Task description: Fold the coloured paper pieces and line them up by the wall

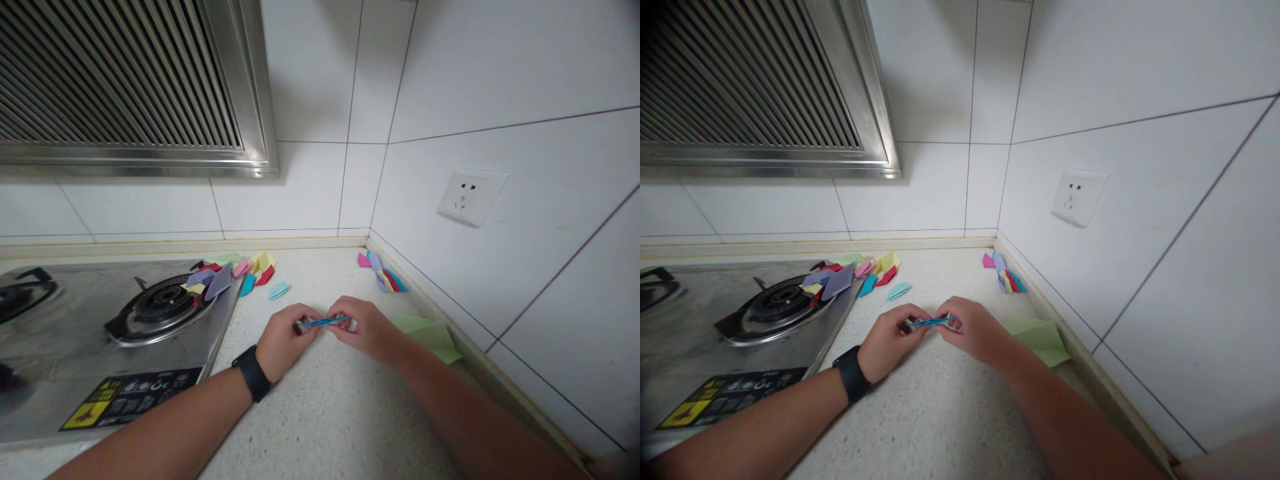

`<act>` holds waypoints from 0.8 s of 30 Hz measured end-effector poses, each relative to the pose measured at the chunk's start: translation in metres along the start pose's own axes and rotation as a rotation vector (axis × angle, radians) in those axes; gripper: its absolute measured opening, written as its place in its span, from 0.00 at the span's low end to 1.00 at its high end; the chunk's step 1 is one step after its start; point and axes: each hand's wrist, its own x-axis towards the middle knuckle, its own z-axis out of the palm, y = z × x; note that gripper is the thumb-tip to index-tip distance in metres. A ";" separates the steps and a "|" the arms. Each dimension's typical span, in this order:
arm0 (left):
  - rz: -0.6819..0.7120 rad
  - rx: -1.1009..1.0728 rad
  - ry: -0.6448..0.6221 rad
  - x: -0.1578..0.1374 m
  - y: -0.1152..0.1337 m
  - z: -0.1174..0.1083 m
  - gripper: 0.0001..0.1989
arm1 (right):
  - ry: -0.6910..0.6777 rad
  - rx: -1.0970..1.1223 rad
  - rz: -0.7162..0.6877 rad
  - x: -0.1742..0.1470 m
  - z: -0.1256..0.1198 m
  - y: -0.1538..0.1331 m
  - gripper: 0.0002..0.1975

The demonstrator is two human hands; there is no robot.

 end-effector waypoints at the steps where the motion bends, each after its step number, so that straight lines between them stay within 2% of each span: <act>1: -0.001 0.000 -0.001 0.000 0.000 0.000 0.05 | -0.002 -0.005 -0.005 0.000 0.000 0.000 0.05; 9: -0.030 -0.007 -0.006 -0.001 0.000 0.001 0.07 | 0.006 -0.010 -0.035 -0.001 0.000 0.001 0.05; 24: 0.007 0.020 -0.062 -0.003 0.008 -0.003 0.07 | 0.012 -0.127 -0.113 0.000 0.000 -0.004 0.03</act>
